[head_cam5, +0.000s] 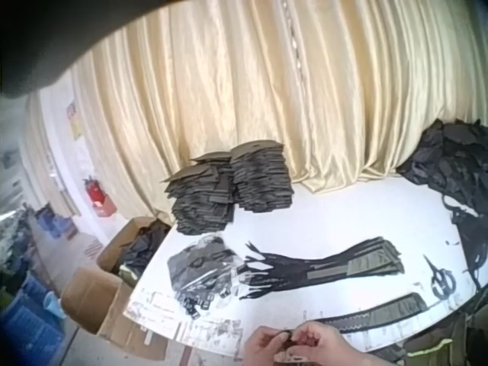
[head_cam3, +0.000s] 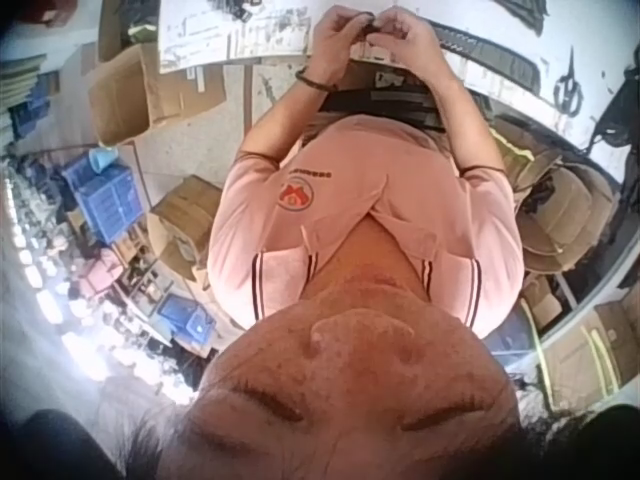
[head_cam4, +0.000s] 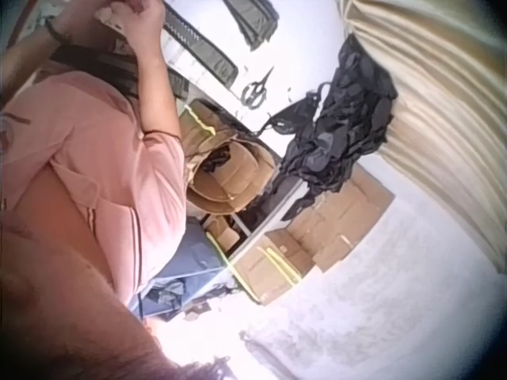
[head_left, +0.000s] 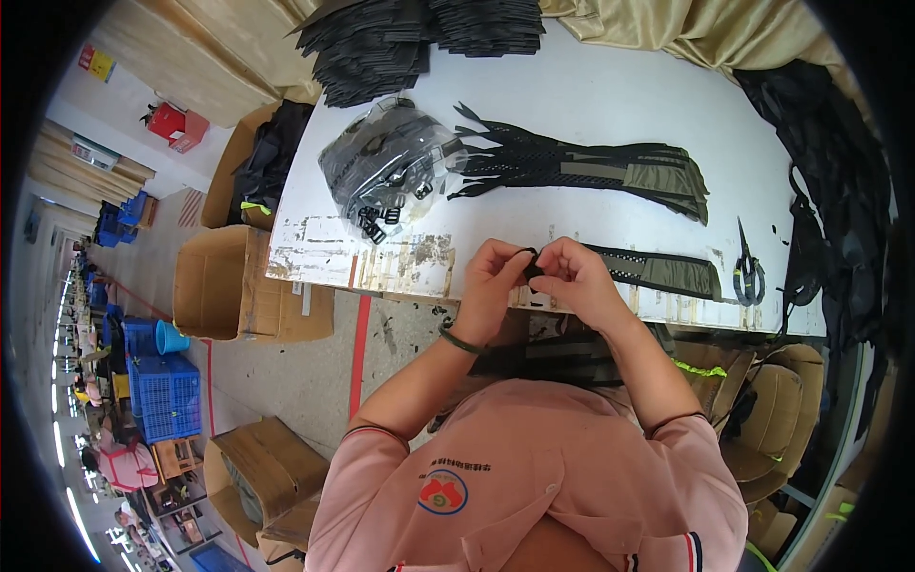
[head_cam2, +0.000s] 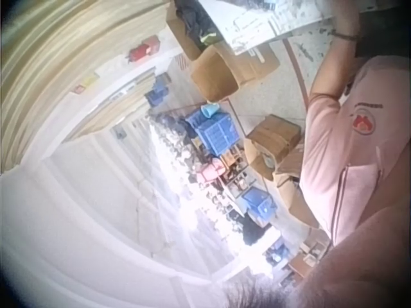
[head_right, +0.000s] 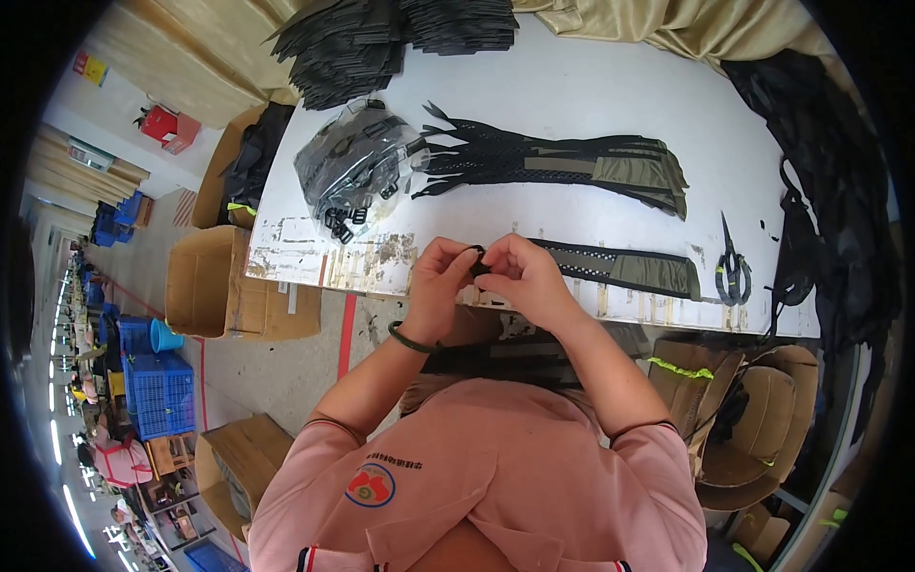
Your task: The recorder is assembling backpack shoulder straps by threading buckles onto webbing.
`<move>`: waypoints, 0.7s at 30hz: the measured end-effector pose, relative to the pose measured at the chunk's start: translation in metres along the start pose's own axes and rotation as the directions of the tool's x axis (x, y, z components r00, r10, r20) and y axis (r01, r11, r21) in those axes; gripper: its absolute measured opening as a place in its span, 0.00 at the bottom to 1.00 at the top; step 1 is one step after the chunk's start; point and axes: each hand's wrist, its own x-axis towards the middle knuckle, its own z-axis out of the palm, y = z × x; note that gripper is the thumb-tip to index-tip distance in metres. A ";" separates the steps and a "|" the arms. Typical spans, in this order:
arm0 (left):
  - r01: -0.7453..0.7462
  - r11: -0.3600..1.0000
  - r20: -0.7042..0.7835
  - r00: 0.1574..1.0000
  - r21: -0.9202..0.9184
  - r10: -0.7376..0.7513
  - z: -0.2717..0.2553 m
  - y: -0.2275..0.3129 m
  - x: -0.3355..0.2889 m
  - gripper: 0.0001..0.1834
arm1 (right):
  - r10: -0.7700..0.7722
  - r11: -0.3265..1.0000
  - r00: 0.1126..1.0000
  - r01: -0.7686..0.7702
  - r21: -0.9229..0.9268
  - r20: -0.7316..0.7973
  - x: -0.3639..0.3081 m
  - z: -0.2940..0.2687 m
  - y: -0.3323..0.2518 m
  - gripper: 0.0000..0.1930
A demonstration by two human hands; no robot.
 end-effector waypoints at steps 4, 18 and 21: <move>-0.025 0.999 -0.020 0.999 -0.030 0.025 0.002 0.001 -0.004 0.02 | 0.079 0.996 0.997 -0.078 0.053 -0.014 0.000 -0.003 0.006 0.13; -0.311 0.899 0.248 0.939 0.308 0.240 -0.010 -0.003 -0.012 0.06 | 0.119 0.987 0.992 -0.113 0.114 -0.047 -0.003 -0.002 0.014 0.14; -0.318 0.910 0.276 0.930 0.267 0.244 -0.009 -0.003 -0.012 0.08 | 0.103 0.987 0.994 -0.097 0.129 -0.045 -0.005 -0.001 0.015 0.14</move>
